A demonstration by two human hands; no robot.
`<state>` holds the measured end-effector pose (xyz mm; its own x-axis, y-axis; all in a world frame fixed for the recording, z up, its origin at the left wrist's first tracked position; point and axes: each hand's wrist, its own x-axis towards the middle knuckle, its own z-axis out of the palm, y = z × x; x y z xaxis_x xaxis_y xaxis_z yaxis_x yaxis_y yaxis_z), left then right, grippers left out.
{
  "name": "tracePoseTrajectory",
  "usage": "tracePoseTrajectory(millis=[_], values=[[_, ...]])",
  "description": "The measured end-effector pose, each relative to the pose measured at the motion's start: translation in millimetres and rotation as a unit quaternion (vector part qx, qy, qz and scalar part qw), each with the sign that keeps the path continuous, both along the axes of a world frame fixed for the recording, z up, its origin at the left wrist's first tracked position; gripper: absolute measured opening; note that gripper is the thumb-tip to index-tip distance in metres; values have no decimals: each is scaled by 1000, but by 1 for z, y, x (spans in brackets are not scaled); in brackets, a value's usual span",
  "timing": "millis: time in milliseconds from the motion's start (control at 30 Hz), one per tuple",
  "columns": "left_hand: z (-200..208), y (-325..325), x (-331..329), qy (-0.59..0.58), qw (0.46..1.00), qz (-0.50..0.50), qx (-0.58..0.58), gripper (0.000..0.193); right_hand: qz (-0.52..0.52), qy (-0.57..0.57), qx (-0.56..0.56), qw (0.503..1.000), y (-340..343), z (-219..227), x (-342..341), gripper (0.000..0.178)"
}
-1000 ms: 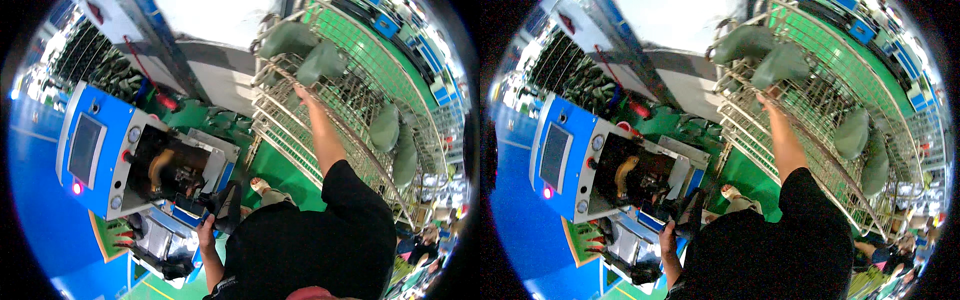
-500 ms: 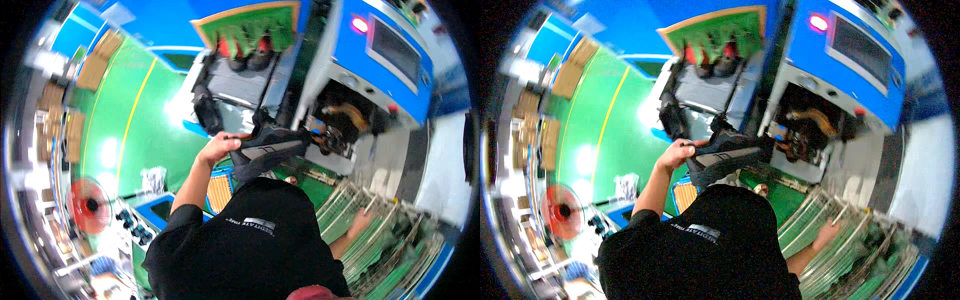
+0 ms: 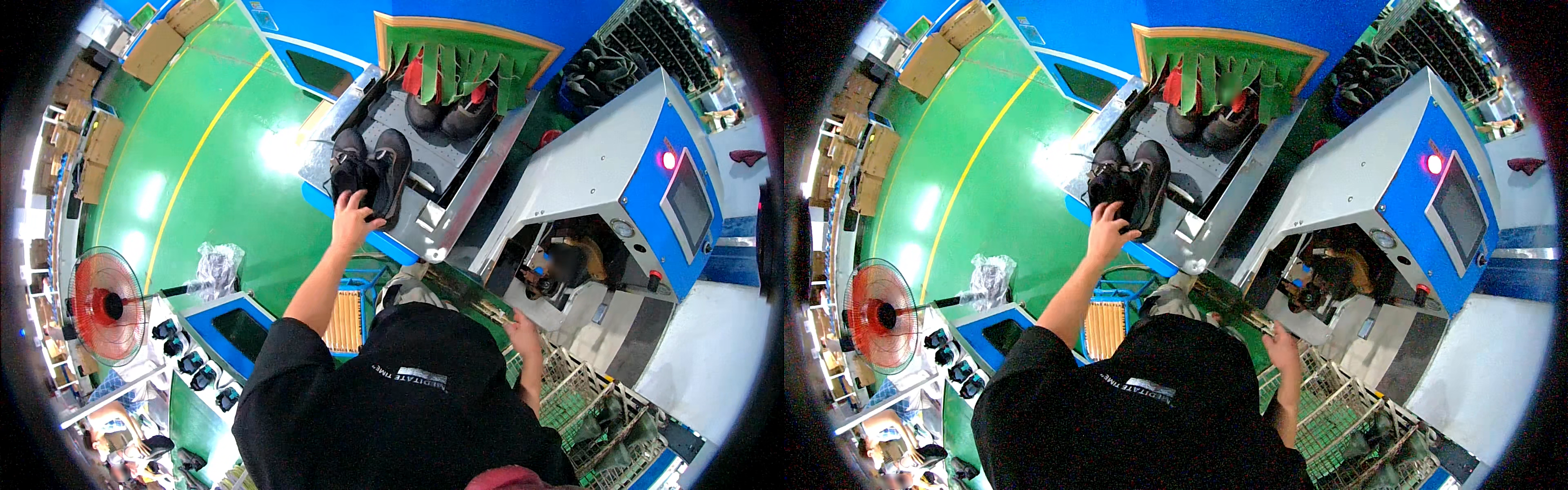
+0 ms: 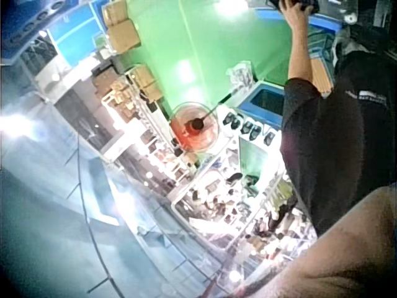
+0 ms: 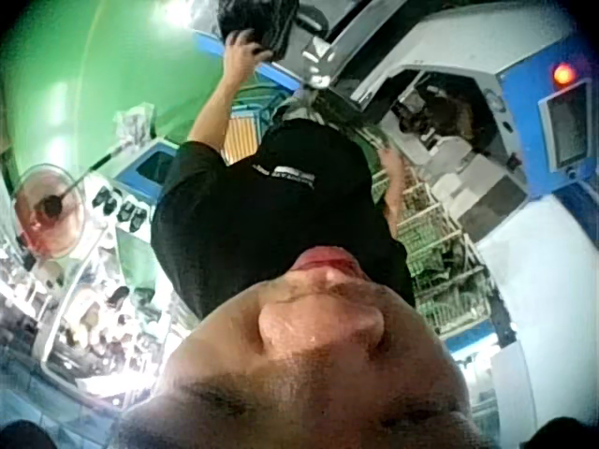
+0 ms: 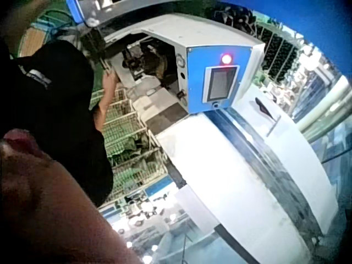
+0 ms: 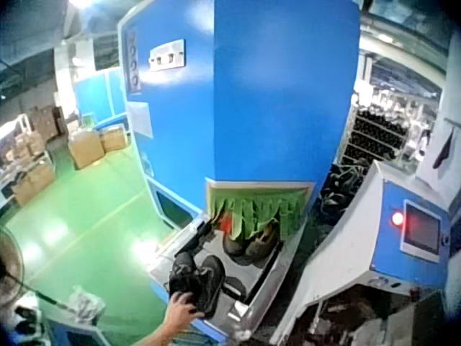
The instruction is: The person processes multiple shoes by hand, removing a green shoe last from the interior of each shoe, placing the lasts into a wire cart, and inserting the shoes into a specialized processing machine at a workstation.
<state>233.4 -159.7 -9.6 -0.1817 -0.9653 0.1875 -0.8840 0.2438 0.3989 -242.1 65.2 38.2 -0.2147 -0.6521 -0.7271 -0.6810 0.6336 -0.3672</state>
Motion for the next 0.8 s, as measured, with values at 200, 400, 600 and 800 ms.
tracePoseTrajectory(millis=[200,400,600,800], values=[[-7,-13,-19,-33,994,105,24,43,53,-51,24,997,-8,10,21,71],[7,-19,-8,-104,981,33,158,44,136,20,61,989,-3,14,8,69],[55,40,35,-94,986,-4,138,52,121,-7,-57,991,29,0,-7,66],[141,191,100,-74,983,57,156,53,207,-13,9,978,52,-60,-41,64]])
